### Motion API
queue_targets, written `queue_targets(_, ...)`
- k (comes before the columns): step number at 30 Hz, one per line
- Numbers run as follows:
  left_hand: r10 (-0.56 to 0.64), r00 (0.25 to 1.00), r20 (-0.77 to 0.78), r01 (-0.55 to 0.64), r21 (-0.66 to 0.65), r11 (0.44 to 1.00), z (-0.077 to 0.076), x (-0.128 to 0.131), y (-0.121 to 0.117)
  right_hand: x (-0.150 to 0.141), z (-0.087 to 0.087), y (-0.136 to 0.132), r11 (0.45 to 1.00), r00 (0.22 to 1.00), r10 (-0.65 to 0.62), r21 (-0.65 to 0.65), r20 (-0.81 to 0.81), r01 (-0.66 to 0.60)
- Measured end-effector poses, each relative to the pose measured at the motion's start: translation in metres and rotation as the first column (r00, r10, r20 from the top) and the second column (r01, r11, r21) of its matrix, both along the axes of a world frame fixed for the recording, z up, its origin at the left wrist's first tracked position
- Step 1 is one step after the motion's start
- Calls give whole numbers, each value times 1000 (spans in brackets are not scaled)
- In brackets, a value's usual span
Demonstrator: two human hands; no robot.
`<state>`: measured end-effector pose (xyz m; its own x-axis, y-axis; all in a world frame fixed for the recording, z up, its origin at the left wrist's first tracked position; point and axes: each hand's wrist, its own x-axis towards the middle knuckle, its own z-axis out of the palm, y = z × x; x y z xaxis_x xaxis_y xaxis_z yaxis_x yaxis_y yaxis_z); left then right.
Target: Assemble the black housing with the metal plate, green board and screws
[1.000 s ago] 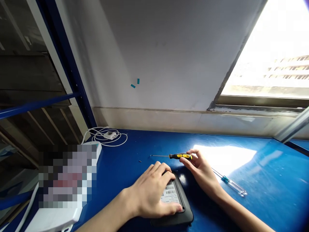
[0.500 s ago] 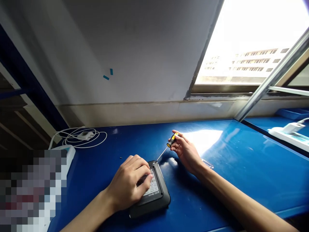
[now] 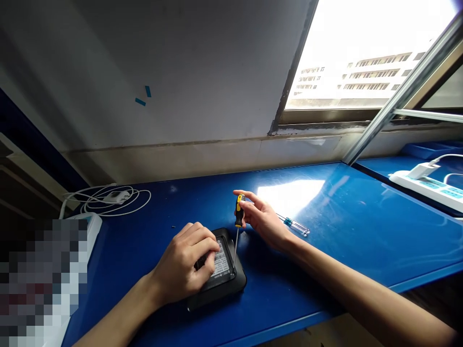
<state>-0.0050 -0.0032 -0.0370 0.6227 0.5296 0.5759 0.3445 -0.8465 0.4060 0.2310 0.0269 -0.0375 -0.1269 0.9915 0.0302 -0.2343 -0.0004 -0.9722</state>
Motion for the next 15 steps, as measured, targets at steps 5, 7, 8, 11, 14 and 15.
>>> queue_targets(5,-21,1000,-9,20,-16,1000,0,0,-1,4,-3,3,999,999,-29,36,20,28)
queue_targets(7,-25,1000,-10,25,-14,1000,0,0,-2,5,-4,4,999,999,-27,43,35,25)
queue_targets(8,-28,1000,-10,27,-12,1000,0,0,-2,4,-4,4,999,999,-20,44,49,18)
queue_targets(11,-28,1000,-1,28,-6,1000,1,0,-1,3,-4,4,999,993,4,51,122,-10)
queue_targets(14,-30,999,13,30,1,1000,1,1,-1,1,-4,4,997,983,7,74,185,-21)
queue_targets(15,-32,999,16,32,1,999,1,2,-1,1,-4,4,997,981,5,79,193,-21)
